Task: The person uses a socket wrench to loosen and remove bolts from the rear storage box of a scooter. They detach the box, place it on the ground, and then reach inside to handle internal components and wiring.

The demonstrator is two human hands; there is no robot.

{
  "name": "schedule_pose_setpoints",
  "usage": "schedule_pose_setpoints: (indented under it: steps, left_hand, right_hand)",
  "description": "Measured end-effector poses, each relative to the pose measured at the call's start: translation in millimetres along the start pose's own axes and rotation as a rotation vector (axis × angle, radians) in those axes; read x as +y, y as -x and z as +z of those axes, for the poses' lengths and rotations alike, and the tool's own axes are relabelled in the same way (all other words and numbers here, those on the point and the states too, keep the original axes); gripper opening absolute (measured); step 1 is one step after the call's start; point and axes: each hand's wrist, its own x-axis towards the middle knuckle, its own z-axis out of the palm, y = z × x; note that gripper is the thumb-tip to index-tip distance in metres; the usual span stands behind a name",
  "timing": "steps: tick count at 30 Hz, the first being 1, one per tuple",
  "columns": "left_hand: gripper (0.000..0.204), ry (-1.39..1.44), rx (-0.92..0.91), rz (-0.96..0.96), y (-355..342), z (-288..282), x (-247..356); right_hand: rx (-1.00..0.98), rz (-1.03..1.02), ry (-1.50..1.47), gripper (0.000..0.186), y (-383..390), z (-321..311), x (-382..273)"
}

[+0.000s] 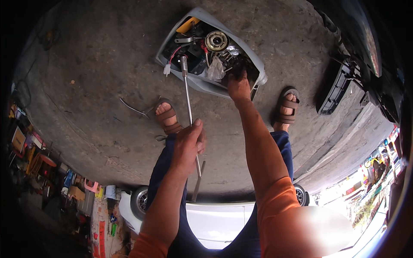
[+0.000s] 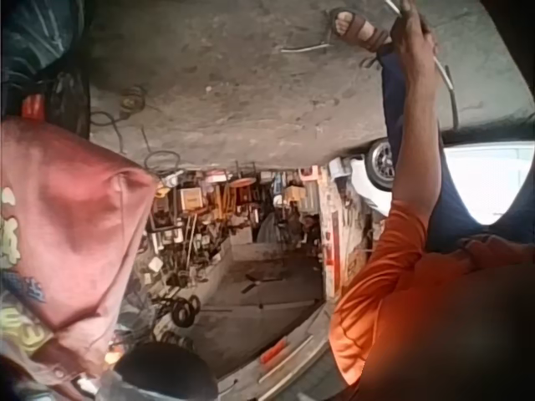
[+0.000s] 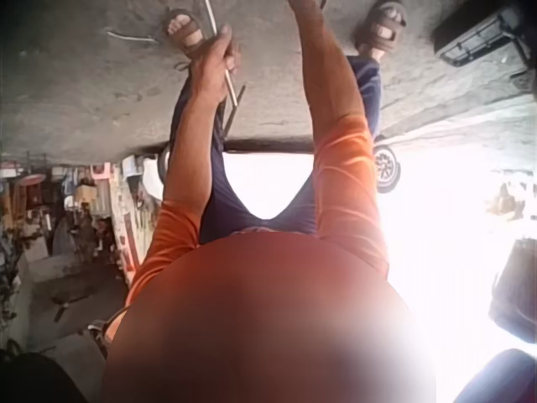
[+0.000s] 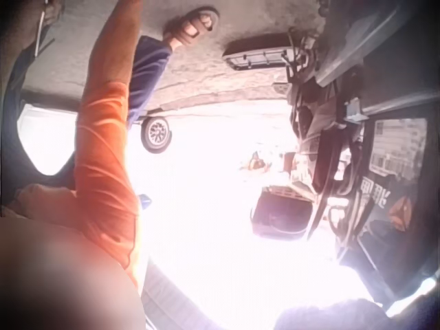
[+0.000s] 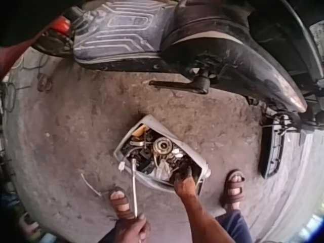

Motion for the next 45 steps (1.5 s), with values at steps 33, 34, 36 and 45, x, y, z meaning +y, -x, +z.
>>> schedule_pose_setpoints:
  steps: [33, 34, 36, 45]
  left_hand:
    - [0.04, 0.001, 0.034, -0.007, 3.8, 0.5, 6.7]
    - [0.041, -0.025, 0.04, 0.012, 4.0, -0.1, 7.1]
    - [0.041, -0.005, 0.056, 0.0, 3.4, 0.5, 9.3]
    - [0.042, 0.019, 0.026, -0.028, 6.8, -2.1, 5.3]
  right_hand:
    - [-0.262, -1.117, 0.983, 0.029, -7.9, -29.3, -37.6]
    - [-0.247, -1.068, 1.023, 0.03, -9.1, -32.9, -29.7]
    - [-0.214, -0.966, 1.104, 0.032, -11.1, -37.5, -15.1]
    - [-0.054, -0.894, 1.175, 0.031, 13.2, -42.7, -30.8]
